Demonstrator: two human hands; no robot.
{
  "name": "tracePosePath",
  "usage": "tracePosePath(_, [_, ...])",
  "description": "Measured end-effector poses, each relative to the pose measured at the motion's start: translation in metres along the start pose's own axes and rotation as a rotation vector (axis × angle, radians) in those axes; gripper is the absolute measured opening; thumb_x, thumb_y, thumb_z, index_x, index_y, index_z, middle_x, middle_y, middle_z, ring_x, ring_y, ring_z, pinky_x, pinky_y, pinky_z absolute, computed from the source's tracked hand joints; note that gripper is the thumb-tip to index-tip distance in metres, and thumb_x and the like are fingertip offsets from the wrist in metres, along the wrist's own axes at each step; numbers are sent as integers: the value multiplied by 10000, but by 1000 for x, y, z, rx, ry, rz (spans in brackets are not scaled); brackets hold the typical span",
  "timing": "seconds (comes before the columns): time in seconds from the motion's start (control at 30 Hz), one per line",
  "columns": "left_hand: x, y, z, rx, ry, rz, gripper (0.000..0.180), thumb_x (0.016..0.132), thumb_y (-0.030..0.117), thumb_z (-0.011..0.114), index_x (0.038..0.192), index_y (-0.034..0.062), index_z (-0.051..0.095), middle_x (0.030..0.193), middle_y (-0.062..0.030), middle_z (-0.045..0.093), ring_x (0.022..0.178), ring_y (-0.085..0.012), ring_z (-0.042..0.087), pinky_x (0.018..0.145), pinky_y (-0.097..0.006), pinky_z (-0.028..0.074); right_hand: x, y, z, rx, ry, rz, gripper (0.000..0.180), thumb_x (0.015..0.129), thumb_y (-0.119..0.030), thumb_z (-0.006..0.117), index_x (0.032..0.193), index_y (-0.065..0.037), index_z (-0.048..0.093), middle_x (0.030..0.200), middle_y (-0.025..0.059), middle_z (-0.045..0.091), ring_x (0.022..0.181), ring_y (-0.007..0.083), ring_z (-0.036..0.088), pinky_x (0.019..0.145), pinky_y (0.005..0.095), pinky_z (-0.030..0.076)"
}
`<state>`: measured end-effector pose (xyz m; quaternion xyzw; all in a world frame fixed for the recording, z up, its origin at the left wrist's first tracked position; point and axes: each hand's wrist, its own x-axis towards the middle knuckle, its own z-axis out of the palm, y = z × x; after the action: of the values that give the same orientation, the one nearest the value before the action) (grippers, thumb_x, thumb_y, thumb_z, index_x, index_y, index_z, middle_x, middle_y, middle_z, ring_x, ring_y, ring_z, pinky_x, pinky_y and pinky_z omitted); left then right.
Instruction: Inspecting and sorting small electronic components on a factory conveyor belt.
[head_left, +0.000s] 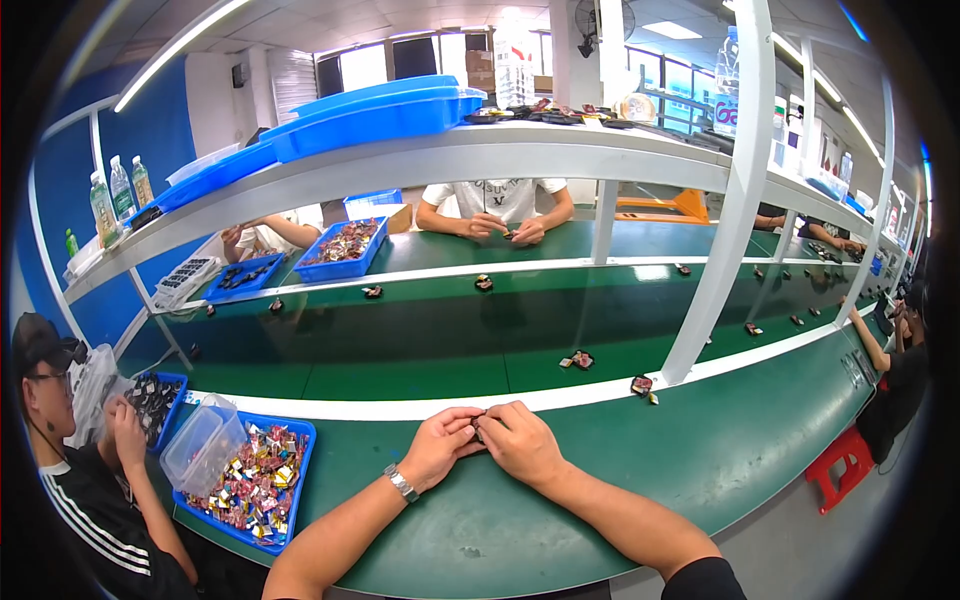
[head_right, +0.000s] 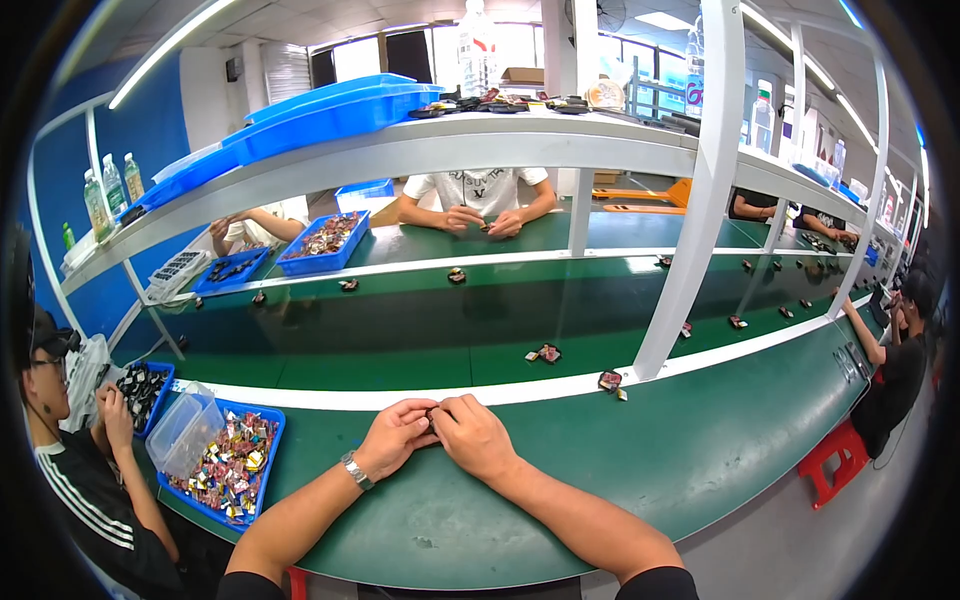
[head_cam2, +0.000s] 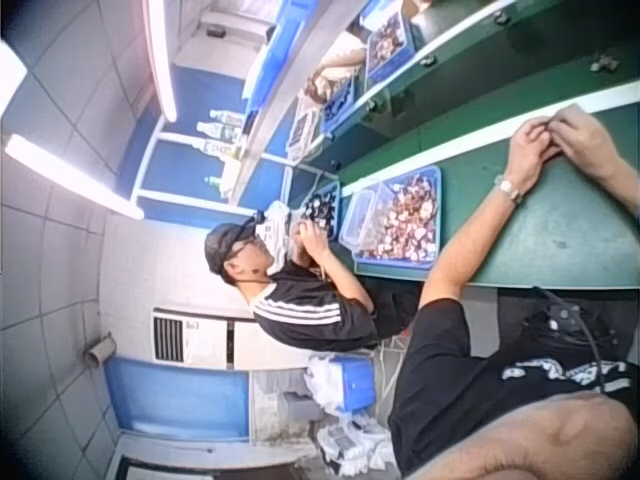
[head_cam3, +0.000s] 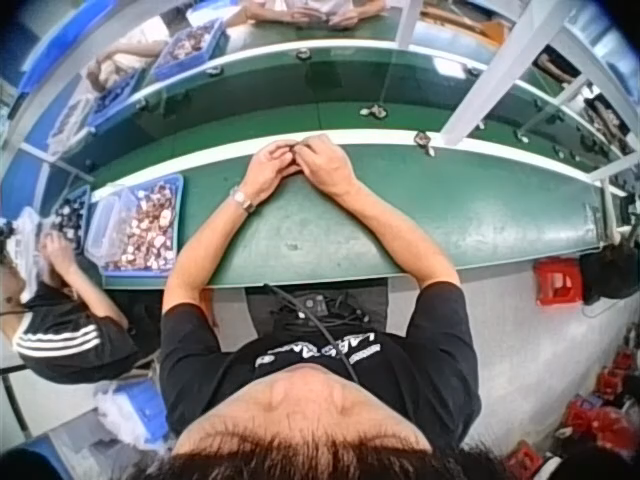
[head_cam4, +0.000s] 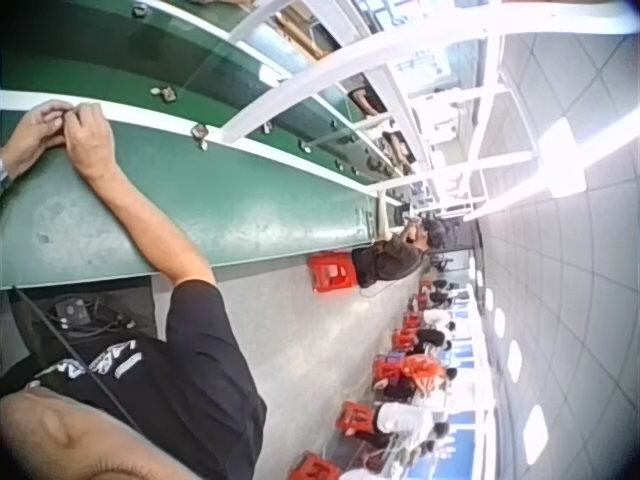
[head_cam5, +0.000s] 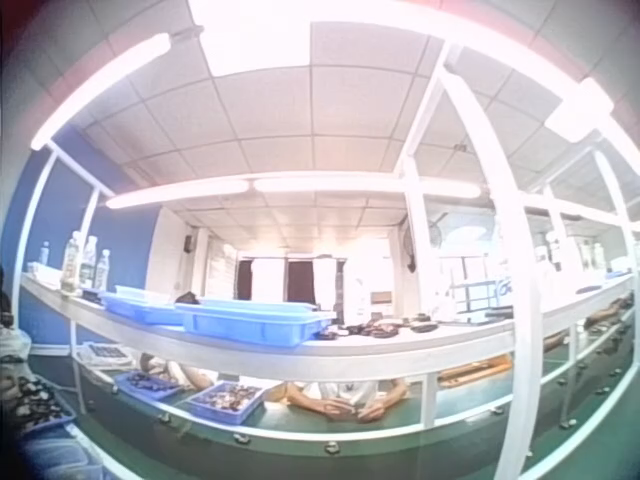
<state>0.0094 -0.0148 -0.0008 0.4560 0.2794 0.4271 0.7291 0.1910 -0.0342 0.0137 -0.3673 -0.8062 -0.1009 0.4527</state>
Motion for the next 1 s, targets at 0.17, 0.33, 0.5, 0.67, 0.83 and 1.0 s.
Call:
tracePosePath(0.17, [2, -3, 0, 0, 6, 15, 295, 980, 27, 549, 1274, 9, 530, 1235, -112, 620, 1130, -201, 617, 971, -376, 542, -3, 1, 2, -28, 6, -3, 128, 750, -38, 735, 860, -44, 669, 924, 59, 616, 859, 242, 608, 727, 341, 528])
tracePosePath(0.33, [3, -6, -2, -28, 33, 33, 309, 979, 29, 556, 1285, 5, 518, 1259, -120, 613, 1140, -199, 612, 981, -380, 538, 1, -5, 0, -22, 53, 5, 208, 747, -70, 758, 941, -43, 689, 1030, 85, 627, 901, 263, 615, 762, 352, 535])
tracePosePath(0.5, [3, 1, -1, -96, 60, 45, 357, 993, 26, 514, 1348, 19, 477, 1281, -99, 596, 1174, -184, 588, 980, -367, 523, 0, 5, 13, 107, -31, 88, 335, 737, -111, 791, 1045, -42, 678, 1167, 114, 629, 979, 288, 629, 836, 363, 541])
tracePosePath(0.67, [4, 10, 2, -80, 158, 99, 472, 989, 39, 504, 1439, 31, 361, 1505, -173, 406, 1316, -323, 490, 1075, -487, 449, 22, 70, 42, 15, 28, 223, 270, 755, -126, 755, 998, -27, 690, 1128, 133, 645, 992, 302, 625, 872, 394, 526])
tracePosePath(0.83, [6, 8, 2, -37, 93, 74, 438, 987, 41, 513, 1403, -13, 386, 1476, -200, 432, 1317, -317, 495, 1064, -466, 467, 29, 119, 65, -60, 4, 475, 216, 746, -151, 766, 922, -36, 717, 1029, 136, 671, 950, 327, 628, 875, 409, 522])
tracePosePath(1.0, [8, 6, -2, -7, 80, 74, 359, 968, 63, 557, 1314, -2, 488, 1412, -187, 504, 1276, -319, 536, 1047, -471, 481, 27, 130, 50, -183, -49, 462, 408, 761, -208, 760, 1113, -40, 641, 1101, 126, 631, 1062, 333, 573, 890, 449, 495])
